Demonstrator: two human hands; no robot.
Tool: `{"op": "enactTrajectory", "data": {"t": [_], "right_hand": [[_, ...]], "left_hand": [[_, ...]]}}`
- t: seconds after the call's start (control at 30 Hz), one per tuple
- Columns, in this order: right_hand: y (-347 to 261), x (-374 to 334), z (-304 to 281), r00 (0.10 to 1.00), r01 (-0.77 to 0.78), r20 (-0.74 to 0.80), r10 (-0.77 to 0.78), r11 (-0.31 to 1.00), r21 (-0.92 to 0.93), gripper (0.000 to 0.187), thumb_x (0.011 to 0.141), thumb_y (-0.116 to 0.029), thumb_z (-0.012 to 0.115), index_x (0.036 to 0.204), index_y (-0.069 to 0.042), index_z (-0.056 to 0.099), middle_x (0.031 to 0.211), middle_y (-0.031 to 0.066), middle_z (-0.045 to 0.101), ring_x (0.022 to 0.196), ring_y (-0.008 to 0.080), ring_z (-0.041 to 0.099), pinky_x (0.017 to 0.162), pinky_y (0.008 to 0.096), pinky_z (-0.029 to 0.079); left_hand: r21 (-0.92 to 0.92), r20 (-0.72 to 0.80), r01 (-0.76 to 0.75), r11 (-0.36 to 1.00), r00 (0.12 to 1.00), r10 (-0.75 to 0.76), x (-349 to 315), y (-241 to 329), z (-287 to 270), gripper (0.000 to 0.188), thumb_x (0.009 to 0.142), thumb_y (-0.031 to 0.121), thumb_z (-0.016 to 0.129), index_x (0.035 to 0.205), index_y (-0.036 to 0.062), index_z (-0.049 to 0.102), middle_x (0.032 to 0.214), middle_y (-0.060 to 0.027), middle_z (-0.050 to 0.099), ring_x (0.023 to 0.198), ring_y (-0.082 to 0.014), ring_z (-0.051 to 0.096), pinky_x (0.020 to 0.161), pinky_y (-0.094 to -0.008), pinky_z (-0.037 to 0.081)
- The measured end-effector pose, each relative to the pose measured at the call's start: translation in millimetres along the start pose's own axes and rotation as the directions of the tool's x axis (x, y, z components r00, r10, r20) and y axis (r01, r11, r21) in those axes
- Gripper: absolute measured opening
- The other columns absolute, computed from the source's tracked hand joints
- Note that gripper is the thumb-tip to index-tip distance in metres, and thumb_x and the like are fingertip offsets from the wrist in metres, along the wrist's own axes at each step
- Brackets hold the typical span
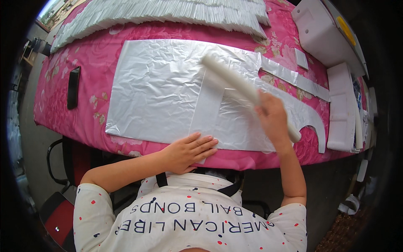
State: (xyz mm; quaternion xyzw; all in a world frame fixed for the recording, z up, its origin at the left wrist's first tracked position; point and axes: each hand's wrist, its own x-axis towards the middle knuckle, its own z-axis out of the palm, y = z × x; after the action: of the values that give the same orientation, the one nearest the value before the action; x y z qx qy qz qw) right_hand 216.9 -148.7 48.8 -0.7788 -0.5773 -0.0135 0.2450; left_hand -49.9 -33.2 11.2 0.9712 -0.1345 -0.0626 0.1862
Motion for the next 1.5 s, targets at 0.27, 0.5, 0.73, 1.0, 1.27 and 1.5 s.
{"op": "enactTrajectory", "data": {"t": [0.27,0.5,0.73,1.0,1.27,1.5], "right_hand": [[-61.7,0.6,39.6,0.934,0.321,0.107,-0.341,0.932,0.169,0.048,0.065,-0.004,0.066,0.112,-0.011,0.058,0.106,0.008,0.058,0.096,0.0274,0.053,0.086,0.0383,0.04],[-13.2,97.9,69.1,0.962,0.271,0.019,-0.274,0.959,0.088,0.047,0.07,-0.008,0.064,0.117,-0.01,0.056,0.111,0.0083,0.058,0.101,0.0308,0.052,0.09,0.0383,0.039],[-15.6,107.6,71.4,0.937,0.326,-0.152,-0.315,0.944,0.058,0.044,0.07,-0.002,0.061,0.113,-0.007,0.057,0.117,0.0139,0.054,0.109,0.0319,0.05,0.096,0.0401,0.037],[-59.7,0.3,49.7,0.77,0.402,0.327,-0.548,0.815,0.417,0.056,0.061,0.005,0.054,0.117,-0.004,0.053,0.122,0.0139,0.051,0.116,0.0323,0.046,0.099,0.0387,0.038],[-61.9,-16.1,64.1,0.876,0.407,0.142,-0.46,0.866,0.291,0.043,0.065,0.001,0.06,0.107,-0.005,0.059,0.115,0.0094,0.056,0.107,0.0269,0.052,0.09,0.0352,0.045],[-62.0,-13.8,59.8,0.901,0.407,0.052,-0.43,0.881,0.242,0.031,0.066,-0.003,0.062,0.097,-0.007,0.064,0.102,0.0059,0.062,0.091,0.0234,0.058,0.077,0.0315,0.049]], "left_hand": [[0.18,-0.106,0.088,0.98,0.992,-0.07,4.0,18.7,20.3,0.061,0.082,0.03,0.05,0.136,0.0055,0.032,0.145,-0.0115,0.026,0.134,-0.0248,0.023,0.107,-0.0412,0.02],[0.124,-0.11,0.06,0.99,0.993,-0.047,2.0,18.0,17.9,0.063,0.084,0.041,0.049,0.136,0.0097,0.034,0.144,-0.0108,0.026,0.134,-0.0238,0.023,0.107,-0.0422,0.018],[0.013,-0.272,-0.055,0.998,0.961,0.056,-20.3,0.1,11.6,0.052,0.076,0.027,0.062,0.12,0.0023,0.049,0.13,-0.0122,0.044,0.118,-0.0244,0.044,0.101,-0.0369,0.035],[0.102,-0.352,-0.223,0.969,0.903,0.245,-29.6,-15.7,1.9,0.028,0.076,0.01,0.055,0.101,-0.0001,0.059,0.106,-0.0108,0.059,0.099,-0.0232,0.057,0.089,-0.0332,0.047],[-0.076,-0.387,-0.074,0.994,0.921,0.039,-17.0,-23.4,-29.3,0.058,0.067,0.023,0.067,0.119,0.0017,0.049,0.122,-0.0122,0.051,0.116,-0.0245,0.048,0.098,-0.0376,0.038],[-0.144,-0.308,0.127,0.981,0.937,-0.167,-6.0,-36.3,-29.1,0.084,0.064,0.036,0.068,0.131,-0.0006,0.035,0.123,-0.0145,0.05,0.111,-0.0278,0.049,0.098,-0.0401,0.034]]}}
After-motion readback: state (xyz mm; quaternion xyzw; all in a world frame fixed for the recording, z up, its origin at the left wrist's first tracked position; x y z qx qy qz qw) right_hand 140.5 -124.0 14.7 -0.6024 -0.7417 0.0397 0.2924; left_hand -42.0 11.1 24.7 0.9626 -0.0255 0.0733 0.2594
